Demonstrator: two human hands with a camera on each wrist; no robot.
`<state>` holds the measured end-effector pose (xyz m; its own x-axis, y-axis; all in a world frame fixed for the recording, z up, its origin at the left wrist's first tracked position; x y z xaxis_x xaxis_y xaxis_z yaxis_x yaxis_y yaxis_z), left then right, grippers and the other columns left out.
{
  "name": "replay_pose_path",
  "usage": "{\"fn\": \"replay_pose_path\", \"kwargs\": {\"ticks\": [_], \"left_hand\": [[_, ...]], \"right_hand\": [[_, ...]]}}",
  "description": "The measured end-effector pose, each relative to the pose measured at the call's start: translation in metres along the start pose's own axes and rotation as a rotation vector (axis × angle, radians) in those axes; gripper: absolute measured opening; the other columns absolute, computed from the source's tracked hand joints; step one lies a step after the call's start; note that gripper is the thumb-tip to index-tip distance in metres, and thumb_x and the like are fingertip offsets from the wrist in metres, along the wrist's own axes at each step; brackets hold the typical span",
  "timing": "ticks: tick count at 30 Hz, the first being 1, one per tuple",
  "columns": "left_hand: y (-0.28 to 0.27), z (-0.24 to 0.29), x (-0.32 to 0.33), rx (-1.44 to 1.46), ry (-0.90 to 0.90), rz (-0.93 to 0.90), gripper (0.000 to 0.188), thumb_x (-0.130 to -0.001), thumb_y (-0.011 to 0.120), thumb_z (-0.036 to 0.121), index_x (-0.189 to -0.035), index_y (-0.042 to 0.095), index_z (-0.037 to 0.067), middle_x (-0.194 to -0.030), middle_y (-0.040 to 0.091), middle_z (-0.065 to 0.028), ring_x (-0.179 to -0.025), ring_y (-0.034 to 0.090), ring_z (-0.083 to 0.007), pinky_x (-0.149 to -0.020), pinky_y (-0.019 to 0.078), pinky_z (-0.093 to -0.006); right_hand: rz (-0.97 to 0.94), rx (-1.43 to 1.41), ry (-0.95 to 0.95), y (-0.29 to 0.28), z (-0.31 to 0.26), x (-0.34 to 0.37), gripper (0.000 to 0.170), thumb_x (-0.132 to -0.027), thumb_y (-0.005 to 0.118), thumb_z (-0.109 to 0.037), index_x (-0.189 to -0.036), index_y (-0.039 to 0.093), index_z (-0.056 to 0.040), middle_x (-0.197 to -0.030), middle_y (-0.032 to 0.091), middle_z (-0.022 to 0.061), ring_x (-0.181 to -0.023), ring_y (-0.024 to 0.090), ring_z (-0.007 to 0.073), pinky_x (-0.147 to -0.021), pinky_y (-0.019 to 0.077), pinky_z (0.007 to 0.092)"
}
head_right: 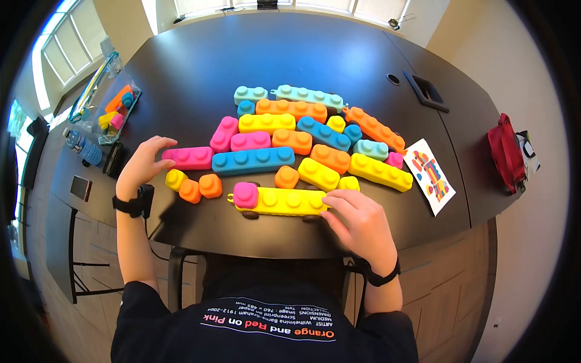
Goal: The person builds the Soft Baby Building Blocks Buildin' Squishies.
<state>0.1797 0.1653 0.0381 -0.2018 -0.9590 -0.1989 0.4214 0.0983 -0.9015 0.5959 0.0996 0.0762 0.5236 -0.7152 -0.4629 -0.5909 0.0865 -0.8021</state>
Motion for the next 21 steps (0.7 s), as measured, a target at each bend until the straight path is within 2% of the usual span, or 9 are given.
{"fn": "replay_pose_path", "kwargs": {"ticks": [1,3,6,10,12,14,16,18,21], "left_hand": [[-0.001,-0.004,-0.002,-0.002,0.003,0.003,0.041,-0.084,0.08,0.003,-0.124,0.07,0.001,-0.114,0.071,-0.0157,-0.105,0.068,-0.0326,-0.094,0.055,-0.0378],[0.013,-0.03,-0.003,0.058,-0.185,-0.121,0.036,-0.084,0.081,0.005,-0.119,0.071,-0.001,-0.112,0.072,-0.0148,-0.102,0.07,-0.0297,-0.089,0.0573,-0.0375],[0.012,-0.035,-0.002,0.18,-0.153,-0.049,0.03,-0.083,0.081,0.006,-0.111,0.073,0.0,-0.101,0.073,-0.0159,-0.093,0.07,-0.0307,-0.082,0.0564,-0.0402],[-0.01,-0.023,0.001,0.106,-0.115,0.075,0.025,-0.086,0.079,0.006,-0.109,0.071,-0.001,-0.101,0.071,-0.0162,-0.093,0.069,-0.0345,-0.083,0.0556,-0.0419],[-0.041,0.009,0.004,-0.146,-0.019,0.332,0.022,-0.088,0.078,0.006,-0.107,0.069,-0.001,-0.1,0.068,-0.0168,-0.095,0.067,-0.0385,-0.083,0.0546,-0.0443],[-0.046,0.041,0.003,-0.172,-0.003,0.393,0.022,-0.089,0.077,0.006,-0.109,0.068,-0.001,-0.101,0.066,-0.0175,-0.098,0.066,-0.0409,-0.085,0.0537,-0.0463],[-0.053,0.094,0.005,-0.081,0.112,0.5,0.025,-0.088,0.077,0.005,-0.11,0.067,0.0,-0.104,0.066,-0.0172,-0.099,0.065,-0.0402,-0.085,0.054,-0.0469],[-0.044,0.133,0.008,0.0,0.171,0.498,0.027,-0.086,0.079,0.004,-0.11,0.067,0.001,-0.106,0.066,-0.0159,-0.099,0.065,-0.0393,-0.086,0.0544,-0.0466],[-0.022,0.181,0.007,0.092,0.28,0.379,0.032,-0.084,0.081,0.005,-0.112,0.068,0.002,-0.109,0.066,-0.0151,-0.102,0.065,-0.0376,-0.087,0.0551,-0.0449]], "right_hand": [[0.0,-0.008,0.007,0.0,0.001,0.0,0.023,-0.085,0.083,-0.008,-0.106,0.073,-0.0027,-0.107,0.075,0.0125,-0.096,0.073,0.033,-0.083,0.0603,0.0399],[0.007,-0.016,0.004,-0.002,0.001,-0.001,0.023,-0.085,0.082,-0.008,-0.106,0.073,-0.0027,-0.106,0.075,0.0127,-0.095,0.073,0.0331,-0.083,0.0603,0.04],[0.015,-0.027,0.0,-0.002,0.001,-0.001,0.022,-0.085,0.082,-0.008,-0.105,0.074,-0.0027,-0.104,0.076,0.0132,-0.094,0.074,0.0332,-0.082,0.0603,0.0401],[0.023,-0.044,-0.019,-0.004,0.001,-0.004,0.021,-0.086,0.082,-0.008,-0.104,0.073,-0.0026,-0.102,0.076,0.0137,-0.091,0.074,0.0335,-0.082,0.0602,0.0398],[0.032,-0.052,-0.022,-0.006,0.0,-0.009,0.022,-0.086,0.082,-0.008,-0.105,0.073,-0.0026,-0.102,0.076,0.0138,-0.092,0.074,0.0335,-0.082,0.0601,0.0397],[0.04,-0.062,-0.024,-0.009,-0.003,-0.015,0.023,-0.086,0.082,-0.008,-0.106,0.073,-0.0027,-0.103,0.076,0.0138,-0.092,0.074,0.0335,-0.082,0.0601,0.0395],[0.045,-0.101,-0.021,-0.011,-0.008,-0.024,0.028,-0.087,0.082,-0.01,-0.114,0.073,-0.003,-0.108,0.076,0.0143,-0.098,0.074,0.0345,-0.085,0.0596,0.0399],[0.051,-0.116,-0.027,-0.008,-0.013,-0.032,0.033,-0.088,0.082,-0.01,-0.119,0.072,-0.0034,-0.114,0.075,0.015,-0.103,0.073,0.035,-0.088,0.0591,0.0402],[0.073,-0.144,-0.032,-0.004,-0.022,-0.044,0.041,-0.089,0.081,-0.011,-0.128,0.07,-0.0043,-0.124,0.072,0.0163,-0.112,0.07,0.0362,-0.093,0.0578,0.0412]]}}
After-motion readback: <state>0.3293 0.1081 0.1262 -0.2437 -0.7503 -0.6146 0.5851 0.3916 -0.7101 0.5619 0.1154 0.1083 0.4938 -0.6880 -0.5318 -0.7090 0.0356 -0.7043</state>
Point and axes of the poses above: each hand's wrist, its own x-axis away from the middle knuckle, its own y-axis out of the palm, z = x × y, the point moved 10 cm from there along -x, towards the middle knuckle
